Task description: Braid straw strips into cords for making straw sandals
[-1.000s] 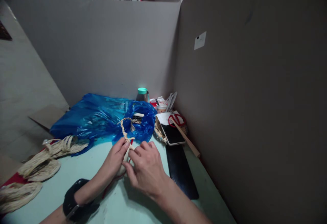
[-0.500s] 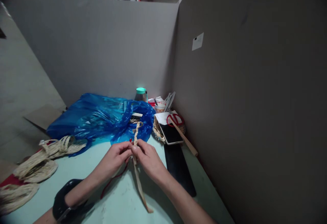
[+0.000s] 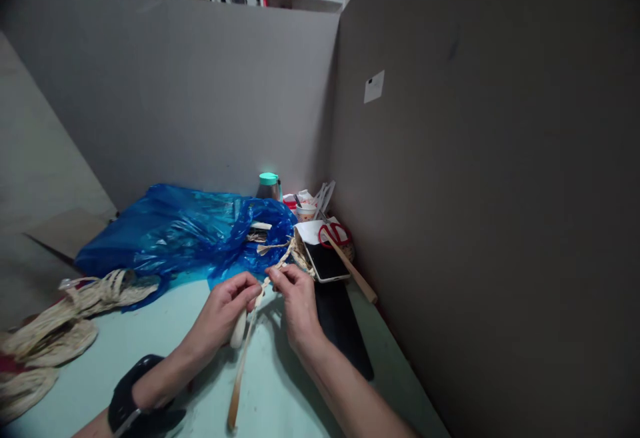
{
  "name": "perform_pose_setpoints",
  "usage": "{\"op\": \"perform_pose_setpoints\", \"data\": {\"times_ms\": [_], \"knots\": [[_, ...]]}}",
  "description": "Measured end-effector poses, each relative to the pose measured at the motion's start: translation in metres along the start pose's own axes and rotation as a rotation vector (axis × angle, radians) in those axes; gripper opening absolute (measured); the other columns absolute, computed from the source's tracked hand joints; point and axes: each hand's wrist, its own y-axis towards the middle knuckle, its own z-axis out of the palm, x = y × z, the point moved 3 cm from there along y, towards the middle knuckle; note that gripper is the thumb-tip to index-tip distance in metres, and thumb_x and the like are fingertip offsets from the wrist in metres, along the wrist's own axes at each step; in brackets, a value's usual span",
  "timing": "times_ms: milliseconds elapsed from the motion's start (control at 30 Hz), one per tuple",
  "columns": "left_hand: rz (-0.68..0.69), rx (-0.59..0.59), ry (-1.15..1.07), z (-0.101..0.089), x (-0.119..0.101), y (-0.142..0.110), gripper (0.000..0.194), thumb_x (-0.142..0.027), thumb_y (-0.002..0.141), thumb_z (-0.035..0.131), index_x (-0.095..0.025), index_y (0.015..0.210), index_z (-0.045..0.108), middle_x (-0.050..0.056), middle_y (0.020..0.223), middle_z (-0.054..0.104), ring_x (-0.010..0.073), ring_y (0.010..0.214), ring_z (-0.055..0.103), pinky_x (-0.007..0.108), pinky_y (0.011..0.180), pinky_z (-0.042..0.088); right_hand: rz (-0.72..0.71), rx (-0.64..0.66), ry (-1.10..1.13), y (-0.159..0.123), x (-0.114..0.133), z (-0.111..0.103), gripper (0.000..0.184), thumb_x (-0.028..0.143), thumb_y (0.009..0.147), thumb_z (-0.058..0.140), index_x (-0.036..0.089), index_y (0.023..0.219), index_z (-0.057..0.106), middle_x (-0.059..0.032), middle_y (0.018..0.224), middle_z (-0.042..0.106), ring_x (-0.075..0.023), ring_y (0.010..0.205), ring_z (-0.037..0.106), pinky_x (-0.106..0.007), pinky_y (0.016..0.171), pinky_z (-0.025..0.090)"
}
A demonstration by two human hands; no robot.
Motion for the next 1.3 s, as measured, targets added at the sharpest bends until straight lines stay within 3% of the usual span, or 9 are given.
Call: {"op": "perform_pose_setpoints", "data": {"times_ms": [167, 300, 500, 800, 933, 1033, 1133, 1300], "knots": [[-0.057, -0.015, -0.059, -0.007, 0.009, 0.004, 0.02, -0.033, 0.083, 0.05, -0.017, 0.073, 0.056, -0.002, 0.064, 0.051, 0.0132, 0.06, 0.048, 0.025, 0.058, 0.038, 0.109, 0.252, 0.066, -0.008, 0.003, 0.012, 0.019, 0.034, 0.079, 0.066, 0.016, 0.084, 0.063, -0.0016, 0.081, 0.055, -0.0152, 0.075, 0.053, -0.027, 0.069, 0.044], [-0.035, -0.027, -0.05, -0.012, 0.011, 0.006, 0.019, -0.033, 0.085, 0.049, -0.018, 0.077, 0.057, 0.0, 0.071, 0.057, 0.0156, 0.066, 0.054, 0.027, 0.063, 0.043, 0.124, 0.386, 0.045, -0.013, -0.001, 0.017, 0.011, 0.025, 0.08, 0.064, 0.017, 0.085, 0.059, 0.0007, 0.079, 0.053, -0.0133, 0.073, 0.051, -0.024, 0.064, 0.042], [0.018, -0.08, 0.094, -0.011, 0.009, 0.0, 0.018, -0.025, 0.089, 0.042, -0.023, 0.106, 0.048, -0.006, 0.066, 0.049, 0.0154, 0.063, 0.051, 0.027, 0.065, 0.04, 0.165, 0.33, 0.045, -0.013, -0.008, 0.017, 0.017, 0.03, 0.08, 0.065, 0.016, 0.079, 0.055, 0.0025, 0.074, 0.049, -0.0098, 0.063, 0.042, -0.023, 0.059, 0.036], [0.104, -0.073, 0.448, -0.011, -0.005, -0.007, 0.016, -0.021, 0.093, 0.036, -0.021, 0.101, 0.049, 0.001, 0.079, 0.06, 0.0185, 0.073, 0.057, 0.03, 0.068, 0.04, 0.086, 0.27, -0.014, -0.014, -0.003, 0.015, 0.022, 0.035, 0.08, 0.063, 0.019, 0.075, 0.048, 0.0042, 0.07, 0.045, -0.0112, 0.064, 0.04, -0.024, 0.06, 0.032], [0.287, -0.176, 0.692, -0.014, -0.011, -0.011, 0.02, -0.022, 0.093, 0.041, -0.02, 0.082, 0.057, 0.004, 0.081, 0.06, 0.0198, 0.076, 0.057, 0.031, 0.071, 0.04, 0.033, 0.202, -0.078, -0.013, -0.002, 0.016, 0.027, 0.038, 0.08, 0.062, 0.02, 0.07, 0.044, 0.0055, 0.065, 0.042, -0.0116, 0.062, 0.038, -0.025, 0.06, 0.032], [0.45, -0.218, 0.811, -0.009, -0.01, -0.018, 0.022, -0.018, 0.094, 0.042, -0.018, 0.08, 0.059, 0.004, 0.076, 0.057, 0.0195, 0.074, 0.055, 0.031, 0.069, 0.04, 0.037, 0.167, -0.082, -0.012, -0.005, 0.015, 0.027, 0.038, 0.078, 0.063, 0.02, 0.071, 0.043, 0.0057, 0.066, 0.042, -0.0117, 0.062, 0.039, -0.025, 0.06, 0.032], [0.58, -0.182, 0.912, 0.0, -0.003, -0.023, 0.022, -0.013, 0.093, 0.042, -0.017, 0.082, 0.06, 0.005, 0.076, 0.054, 0.0194, 0.073, 0.054, 0.03, 0.065, 0.041, 0.057, 0.168, -0.072, -0.011, -0.008, 0.013, 0.026, 0.036, 0.078, 0.063, 0.02, 0.071, 0.043, 0.0055, 0.066, 0.043, -0.0112, 0.062, 0.04, -0.025, 0.061, 0.032], [0.647, -0.099, 0.999, 0.005, 0.001, -0.026, 0.021, -0.011, 0.09, 0.043, -0.015, 0.09, 0.063, 0.008, 0.08, 0.058, 0.0221, 0.075, 0.055, 0.032, 0.064, 0.041, 0.107, 0.172, -0.067, -0.007, -0.009, 0.006, 0.025, 0.034, 0.074, 0.065, 0.018, 0.068, 0.047, 0.0035, 0.062, 0.049, -0.0107, 0.058, 0.04, -0.025, 0.058, 0.031]]}}
